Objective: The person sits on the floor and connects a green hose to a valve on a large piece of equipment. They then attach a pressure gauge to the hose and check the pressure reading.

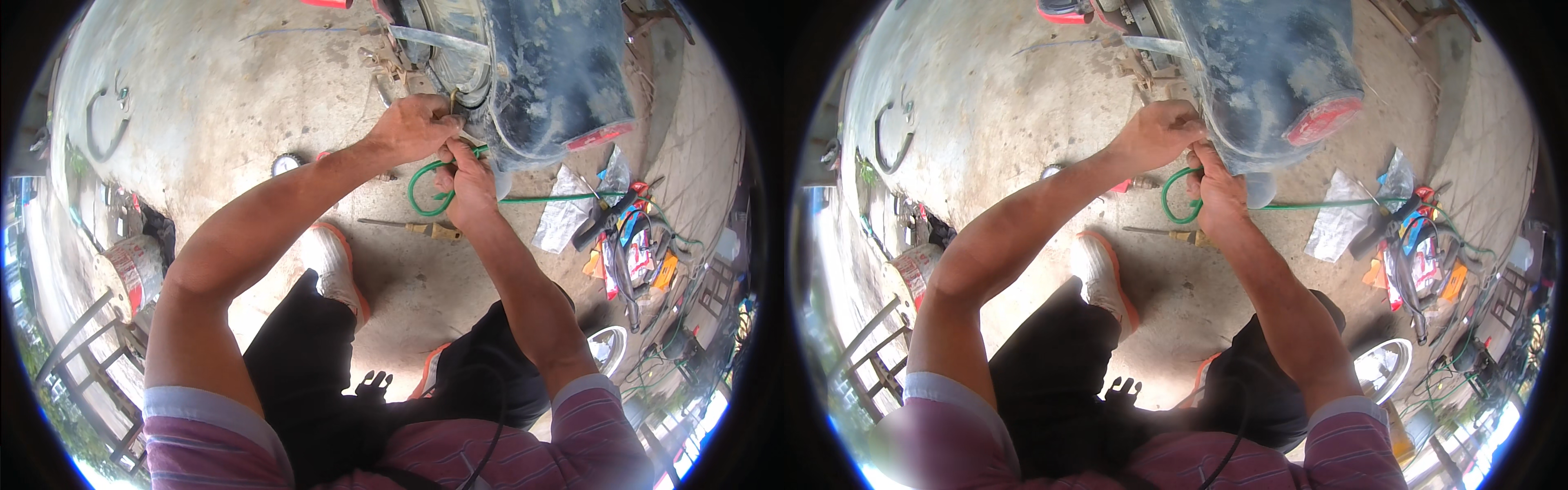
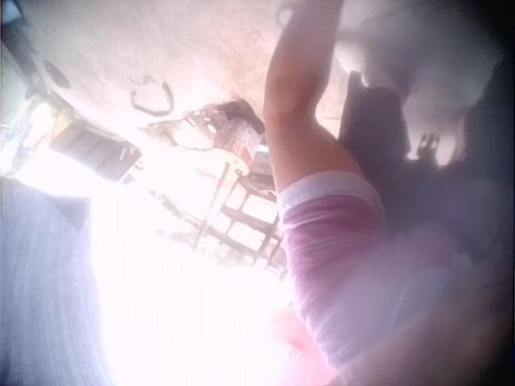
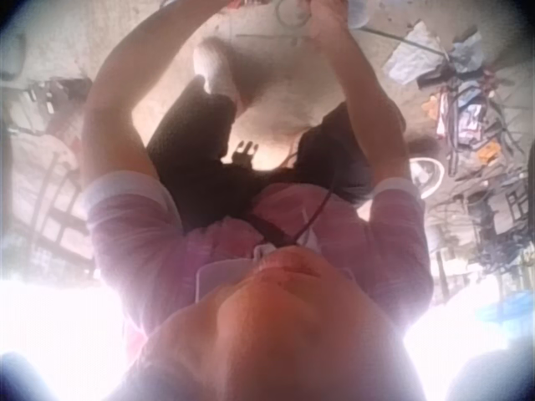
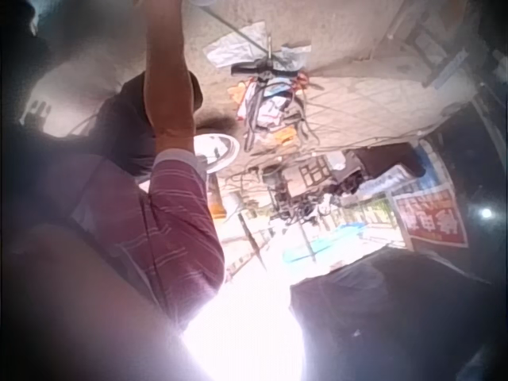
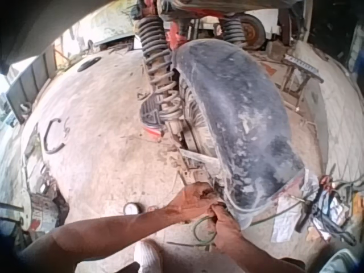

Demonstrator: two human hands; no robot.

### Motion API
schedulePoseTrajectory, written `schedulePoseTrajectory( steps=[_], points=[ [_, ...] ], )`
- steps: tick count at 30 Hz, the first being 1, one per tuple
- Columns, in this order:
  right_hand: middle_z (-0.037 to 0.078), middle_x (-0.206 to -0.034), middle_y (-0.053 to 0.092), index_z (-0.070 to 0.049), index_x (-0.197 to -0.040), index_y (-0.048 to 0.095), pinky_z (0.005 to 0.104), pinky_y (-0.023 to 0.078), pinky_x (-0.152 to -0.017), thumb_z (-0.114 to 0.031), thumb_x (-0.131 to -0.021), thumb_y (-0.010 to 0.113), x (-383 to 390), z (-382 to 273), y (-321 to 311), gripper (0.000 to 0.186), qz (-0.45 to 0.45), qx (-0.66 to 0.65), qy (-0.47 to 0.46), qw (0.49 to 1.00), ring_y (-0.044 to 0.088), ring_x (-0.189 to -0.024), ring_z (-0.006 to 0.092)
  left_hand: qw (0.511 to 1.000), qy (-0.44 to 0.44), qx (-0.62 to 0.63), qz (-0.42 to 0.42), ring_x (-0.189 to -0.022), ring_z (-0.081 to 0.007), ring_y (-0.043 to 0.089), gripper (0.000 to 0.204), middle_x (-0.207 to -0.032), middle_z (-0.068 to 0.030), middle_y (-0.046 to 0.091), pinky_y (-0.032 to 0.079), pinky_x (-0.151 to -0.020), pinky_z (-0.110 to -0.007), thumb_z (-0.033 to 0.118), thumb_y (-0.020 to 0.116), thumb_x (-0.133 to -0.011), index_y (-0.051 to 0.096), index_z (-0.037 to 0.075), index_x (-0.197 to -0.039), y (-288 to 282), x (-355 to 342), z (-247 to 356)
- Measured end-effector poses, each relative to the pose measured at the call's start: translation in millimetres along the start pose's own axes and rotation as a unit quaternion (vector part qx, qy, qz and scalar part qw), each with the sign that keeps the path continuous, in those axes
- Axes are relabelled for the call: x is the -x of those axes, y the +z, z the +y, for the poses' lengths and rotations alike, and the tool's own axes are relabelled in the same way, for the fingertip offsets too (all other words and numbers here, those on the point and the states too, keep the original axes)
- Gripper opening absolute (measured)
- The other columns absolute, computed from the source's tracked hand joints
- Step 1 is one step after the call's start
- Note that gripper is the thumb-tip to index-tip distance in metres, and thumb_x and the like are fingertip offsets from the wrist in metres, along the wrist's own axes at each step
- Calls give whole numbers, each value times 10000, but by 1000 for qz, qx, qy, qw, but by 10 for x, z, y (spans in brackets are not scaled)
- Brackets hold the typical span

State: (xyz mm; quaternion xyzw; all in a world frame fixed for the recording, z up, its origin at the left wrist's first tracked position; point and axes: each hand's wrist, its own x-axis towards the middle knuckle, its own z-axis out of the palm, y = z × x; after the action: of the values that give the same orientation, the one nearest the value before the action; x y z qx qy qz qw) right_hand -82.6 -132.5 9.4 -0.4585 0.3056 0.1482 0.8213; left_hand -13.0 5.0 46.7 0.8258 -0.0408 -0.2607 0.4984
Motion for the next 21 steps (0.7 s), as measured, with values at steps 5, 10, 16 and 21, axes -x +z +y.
schedulePoseTrajectory(
  steps=[5,10,16,21],
  points=[
    [-39,-823,553,-110,-1055,690,278,323,-539,-307,-991,695,-21,4,-9,208,-8,-4,17,1000,395,-556,91,963,-79,246,-76,-909,-189,703,388,-1018,-59,759,489,-945,-350,383,641,-983,702,27,-1125,-45,-35,-170],
    [-52,-806,550,-108,-1072,708,269,332,-547,-318,-1000,679,14,-38,18,224,-13,4,11,1000,395,-550,88,997,-40,47,-44,-939,-178,681,348,-1014,-70,735,524,-854,-346,327,662,-954,706,17,-1104,-46,-107,-12],
    [-48,-808,561,-102,-1050,694,270,328,-539,-297,-997,680,10,-57,25,202,-21,-11,19,1000,402,-541,84,991,-66,112,11,-869,-165,687,304,-904,-88,748,528,-817,-322,281,668,-923,732,-5,-1005,-23,-29,-17],
    [-35,-821,569,-90,-983,670,279,330,-541,-266,-994,679,4,-32,39,176,-16,-6,11,1000,416,-544,94,999,-14,3,46,-814,-265,716,293,-830,-145,748,550,-793,-376,270,621,-879,735,5,-931,-1,-78,-85]
  ],
)
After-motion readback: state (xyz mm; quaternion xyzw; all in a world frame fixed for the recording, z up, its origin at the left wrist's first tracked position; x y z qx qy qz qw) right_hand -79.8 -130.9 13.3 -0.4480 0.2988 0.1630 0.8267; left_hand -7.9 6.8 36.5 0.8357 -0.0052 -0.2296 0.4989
